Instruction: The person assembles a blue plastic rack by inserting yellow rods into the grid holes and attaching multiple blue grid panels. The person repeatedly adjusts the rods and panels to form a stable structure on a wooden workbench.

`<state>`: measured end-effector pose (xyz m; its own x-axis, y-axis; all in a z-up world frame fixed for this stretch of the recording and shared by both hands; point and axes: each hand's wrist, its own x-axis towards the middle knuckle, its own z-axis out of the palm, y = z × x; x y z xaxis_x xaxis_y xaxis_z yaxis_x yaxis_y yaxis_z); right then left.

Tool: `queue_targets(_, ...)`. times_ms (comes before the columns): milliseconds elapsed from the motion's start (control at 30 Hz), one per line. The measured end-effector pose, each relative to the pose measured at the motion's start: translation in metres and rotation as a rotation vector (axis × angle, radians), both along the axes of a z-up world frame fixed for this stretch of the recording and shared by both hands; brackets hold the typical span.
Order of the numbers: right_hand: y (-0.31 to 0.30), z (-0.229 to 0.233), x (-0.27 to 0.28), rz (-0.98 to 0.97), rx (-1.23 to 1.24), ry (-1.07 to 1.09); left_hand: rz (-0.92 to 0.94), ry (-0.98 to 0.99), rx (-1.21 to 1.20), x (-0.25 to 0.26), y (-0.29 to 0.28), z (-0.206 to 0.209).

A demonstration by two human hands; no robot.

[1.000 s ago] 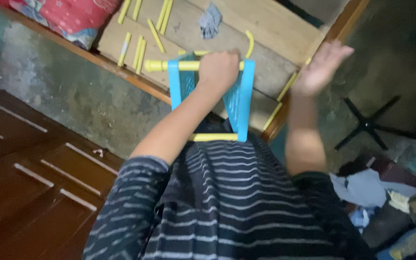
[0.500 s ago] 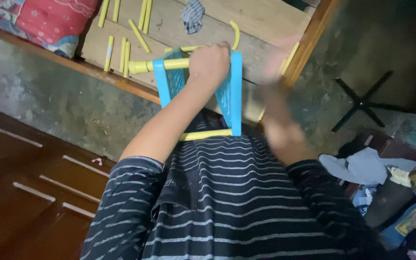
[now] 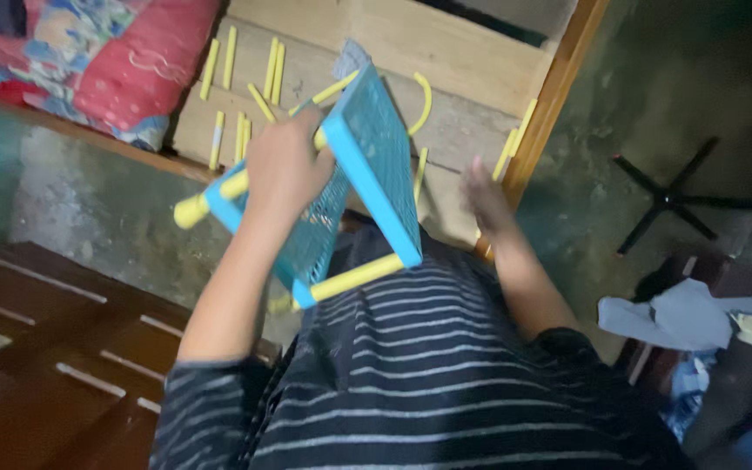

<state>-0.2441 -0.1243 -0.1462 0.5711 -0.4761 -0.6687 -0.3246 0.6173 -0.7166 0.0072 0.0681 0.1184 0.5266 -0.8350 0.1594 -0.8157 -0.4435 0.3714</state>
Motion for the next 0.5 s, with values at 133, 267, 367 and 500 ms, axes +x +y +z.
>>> queue_targets(133, 0.006, 0.0, 0.021, -0.03, 0.255, 0.032, 0.053, -0.061, -0.166, -0.029, 0.036, 0.026)
queue_targets(267, -0.002, 0.004, 0.082, -0.067, 0.473, -0.707, 0.068, -0.091, -0.337, -0.023, 0.052, 0.013)
queue_targets(367, -0.029, 0.013, 0.124, -0.259, 0.518, -0.713, 0.107, 0.115, -0.483, -0.001, 0.073, 0.0)
queue_targets(500, -0.051, 0.064, 0.133, -0.31, 0.386, -0.781, 0.072, 0.149, -0.473, 0.021, 0.113, -0.014)
